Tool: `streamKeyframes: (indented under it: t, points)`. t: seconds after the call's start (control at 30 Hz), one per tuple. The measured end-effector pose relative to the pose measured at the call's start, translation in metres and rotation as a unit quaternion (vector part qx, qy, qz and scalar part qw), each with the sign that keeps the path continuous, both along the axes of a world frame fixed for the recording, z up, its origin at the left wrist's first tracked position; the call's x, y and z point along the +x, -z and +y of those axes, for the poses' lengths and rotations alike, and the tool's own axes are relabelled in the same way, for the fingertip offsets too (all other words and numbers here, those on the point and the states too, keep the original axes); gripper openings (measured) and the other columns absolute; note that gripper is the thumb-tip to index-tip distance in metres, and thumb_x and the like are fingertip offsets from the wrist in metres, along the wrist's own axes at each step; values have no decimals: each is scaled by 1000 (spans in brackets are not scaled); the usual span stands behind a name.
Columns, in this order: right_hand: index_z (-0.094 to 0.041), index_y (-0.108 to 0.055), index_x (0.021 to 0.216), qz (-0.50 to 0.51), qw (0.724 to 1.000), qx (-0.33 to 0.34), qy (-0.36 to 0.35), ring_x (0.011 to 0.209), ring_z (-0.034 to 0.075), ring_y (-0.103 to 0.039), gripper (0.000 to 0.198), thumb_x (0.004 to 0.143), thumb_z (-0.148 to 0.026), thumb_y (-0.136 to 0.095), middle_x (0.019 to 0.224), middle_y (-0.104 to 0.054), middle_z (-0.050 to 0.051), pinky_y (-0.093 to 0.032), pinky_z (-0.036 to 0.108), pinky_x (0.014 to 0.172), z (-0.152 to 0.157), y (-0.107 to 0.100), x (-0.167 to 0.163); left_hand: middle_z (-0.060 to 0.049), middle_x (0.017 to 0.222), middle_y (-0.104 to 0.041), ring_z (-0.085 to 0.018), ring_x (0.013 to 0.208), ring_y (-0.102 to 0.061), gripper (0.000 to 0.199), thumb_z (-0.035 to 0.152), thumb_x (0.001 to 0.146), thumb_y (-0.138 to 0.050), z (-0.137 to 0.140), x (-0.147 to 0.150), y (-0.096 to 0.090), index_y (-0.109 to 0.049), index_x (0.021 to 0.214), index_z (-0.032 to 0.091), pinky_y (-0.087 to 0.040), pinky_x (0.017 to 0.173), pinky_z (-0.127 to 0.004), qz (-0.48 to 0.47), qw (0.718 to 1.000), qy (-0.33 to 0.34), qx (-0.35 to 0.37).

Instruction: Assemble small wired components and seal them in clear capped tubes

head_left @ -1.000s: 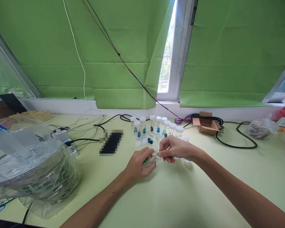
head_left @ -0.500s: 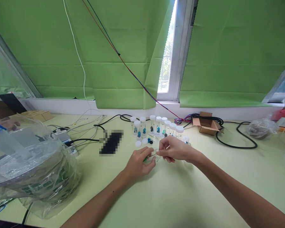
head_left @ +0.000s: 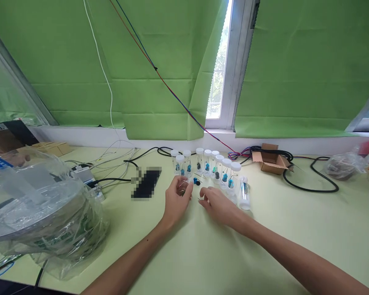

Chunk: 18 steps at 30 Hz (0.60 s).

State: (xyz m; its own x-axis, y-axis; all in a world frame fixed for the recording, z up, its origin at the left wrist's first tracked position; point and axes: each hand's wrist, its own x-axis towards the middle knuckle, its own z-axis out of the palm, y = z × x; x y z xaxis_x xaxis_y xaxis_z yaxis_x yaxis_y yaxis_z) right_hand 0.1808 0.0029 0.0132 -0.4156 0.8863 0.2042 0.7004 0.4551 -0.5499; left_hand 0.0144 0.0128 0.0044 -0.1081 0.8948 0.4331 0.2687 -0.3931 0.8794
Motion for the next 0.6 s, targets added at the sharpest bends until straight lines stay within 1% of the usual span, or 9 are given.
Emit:
streamKeyframes:
  t: [0.07, 0.17, 0.33, 0.47, 0.6]
  points:
    - [-18, -55, 99, -40, 999, -7, 12, 94, 25, -61, 9, 94, -22, -48, 101, -60, 11, -43, 31, 74, -3, 6, -2, 4, 66, -56, -11, 53, -56, 23, 40, 85, -62, 2, 1, 1, -52, 91, 20, -47, 55, -24, -28, 999, 19, -15]
    - [-17, -53, 102, -74, 997, -22, 21, 92, 25, -61, 10, 95, -21, -47, 105, -57, 12, -42, 32, 73, -5, 8, -4, 4, 67, -57, -12, 56, -59, 25, 41, 84, -63, 4, 1, 2, -51, 91, 20, -47, 58, -25, -43, 998, 33, -26]
    - [-18, -51, 103, -75, 997, -23, 17, 92, 25, -61, 10, 96, -22, -45, 105, -55, 10, -41, 31, 72, -5, 8, -4, 4, 71, -56, -13, 61, -61, 25, 40, 83, -64, 4, 1, 3, -49, 89, 21, -46, 61, -25, -41, 998, 35, -31]
    - [-18, -50, 101, -76, 997, -21, 20, 93, 24, -59, 7, 96, -20, -46, 105, -55, 10, -39, 30, 72, -3, 11, -4, 3, 73, -56, -13, 63, -60, 23, 38, 83, -64, 5, 0, 4, -49, 89, 21, -47, 64, -27, -38, 998, 37, -30]
    - [-17, -50, 97, -103, 994, -23, 32, 86, 21, -58, 5, 95, -15, -46, 103, -53, 9, -36, 29, 68, -3, 11, -3, 3, 73, -55, -13, 64, -58, 24, 39, 84, -63, 6, 1, 5, -50, 91, 21, -48, 65, -26, -30, 998, 42, -40]
